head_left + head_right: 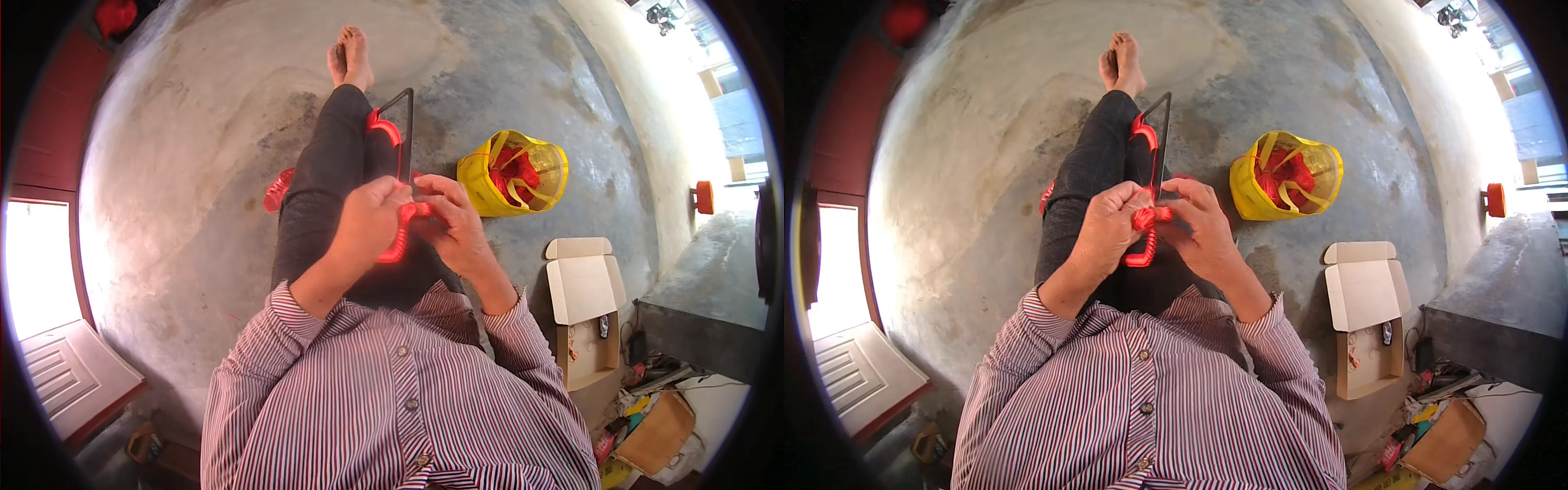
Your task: The person is weaving or wrapping red plastic strips around a black chair frame.
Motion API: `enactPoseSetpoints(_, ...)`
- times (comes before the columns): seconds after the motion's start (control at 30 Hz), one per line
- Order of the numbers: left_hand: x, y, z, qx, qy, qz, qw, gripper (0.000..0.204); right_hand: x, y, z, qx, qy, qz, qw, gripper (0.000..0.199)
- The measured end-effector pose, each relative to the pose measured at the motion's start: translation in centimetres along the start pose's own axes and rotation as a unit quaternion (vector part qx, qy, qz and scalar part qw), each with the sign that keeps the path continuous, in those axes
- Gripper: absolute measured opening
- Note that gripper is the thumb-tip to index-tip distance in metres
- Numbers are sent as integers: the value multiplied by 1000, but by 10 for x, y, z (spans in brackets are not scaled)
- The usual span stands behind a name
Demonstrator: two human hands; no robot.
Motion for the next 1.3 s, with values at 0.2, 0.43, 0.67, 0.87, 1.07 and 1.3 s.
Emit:
enactPoseSetpoints(0.2,-11,-11,-21,38,-158,5,987,20,11,-81,-25,-520,87,213,823,16)
enactPoseSetpoints(0.43,-16,0,-41,112,-270,-9,956,11,67,-138,-76,-559,91,169,807,23)
enactPoseSetpoints(0.67,-20,-15,-64,-48,-124,81,988,19,102,-191,2,-515,125,482,698,24)
enactPoseSetpoints(0.87,35,23,1,-154,103,-86,979,21,72,-20,-14,-485,405,71,772,32)
enactPoseSetpoints(1.07,12,-7,17,354,-11,-162,921,22,54,4,12,-602,390,-31,696,29)
enactPoseSetpoints(1.3,-11,-47,7,-530,332,54,778,18,12,-6,55,-386,346,19,855,24)
Point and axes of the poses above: each hand's wrist, its own x-axis away from the middle knuckle, its own y-axis out of the palm, z = x × y, the point moved 3 cm from there along -x, towards the middle knuckle, and after that the axes turned 8 degrees about -y, right-handed, at the moved point
